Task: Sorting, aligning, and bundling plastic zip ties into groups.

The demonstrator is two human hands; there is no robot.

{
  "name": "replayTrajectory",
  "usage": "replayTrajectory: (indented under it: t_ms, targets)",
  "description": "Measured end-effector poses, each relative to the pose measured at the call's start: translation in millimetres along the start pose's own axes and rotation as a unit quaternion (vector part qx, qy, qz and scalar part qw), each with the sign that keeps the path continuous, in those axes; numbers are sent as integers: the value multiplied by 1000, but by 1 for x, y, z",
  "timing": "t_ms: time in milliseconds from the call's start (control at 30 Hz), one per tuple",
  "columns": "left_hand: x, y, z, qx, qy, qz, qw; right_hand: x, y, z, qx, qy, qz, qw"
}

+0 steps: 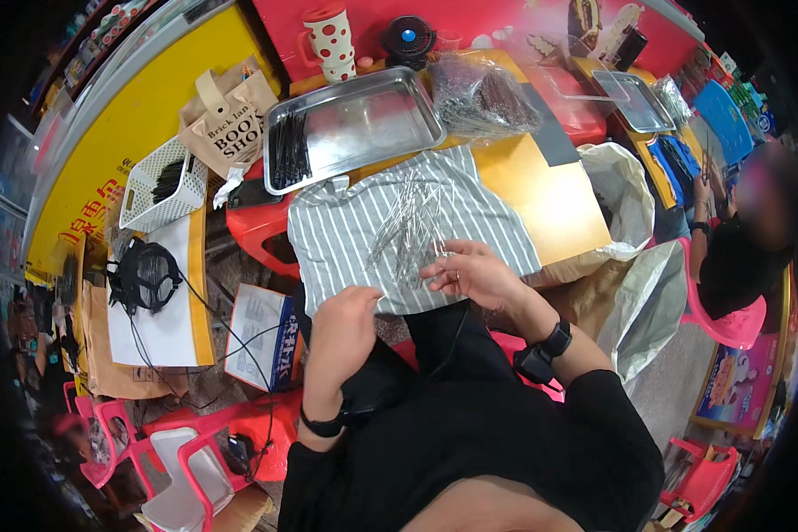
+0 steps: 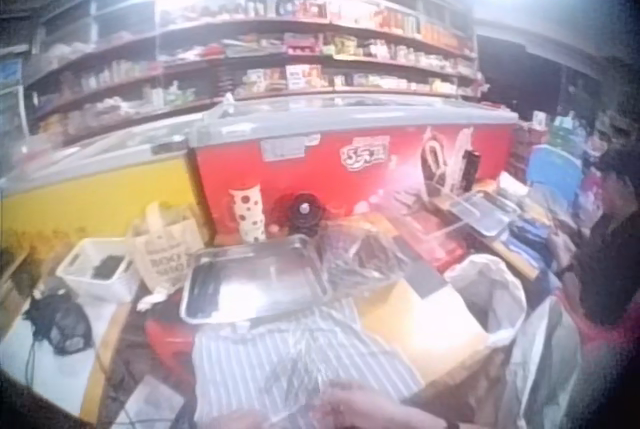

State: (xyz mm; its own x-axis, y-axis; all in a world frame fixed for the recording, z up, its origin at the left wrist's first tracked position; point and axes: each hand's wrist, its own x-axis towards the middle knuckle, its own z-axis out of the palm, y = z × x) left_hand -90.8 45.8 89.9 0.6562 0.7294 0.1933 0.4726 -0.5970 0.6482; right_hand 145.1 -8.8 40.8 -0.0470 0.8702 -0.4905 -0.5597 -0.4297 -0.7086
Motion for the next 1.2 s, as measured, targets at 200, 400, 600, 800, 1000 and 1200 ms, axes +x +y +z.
replayTrajectory:
  t_ms: [200, 400, 600, 800, 1000, 1200]
  targets:
    - [24, 4, -21, -157, 104, -65, 980, -4, 6, -5, -50, -2, -28, 998]
    - [66, -52, 62, 32, 117, 18, 993, -7, -4, 4, -348, 51, -138, 926]
    - [70, -50, 65, 175, 102, -54, 978, 24, -2, -37, -505, 215, -331, 768]
    - [76, -32, 76, 159, 48, -98, 981, 39, 5, -6, -516, 198, -327, 766]
    - [70, -44, 83, 44, 44, -48, 997, 40, 7, -10, -438, 134, -333, 824]
    - [66, -66, 62, 114, 126, -16, 985, 20, -6, -54, -568, 271, -407, 663]
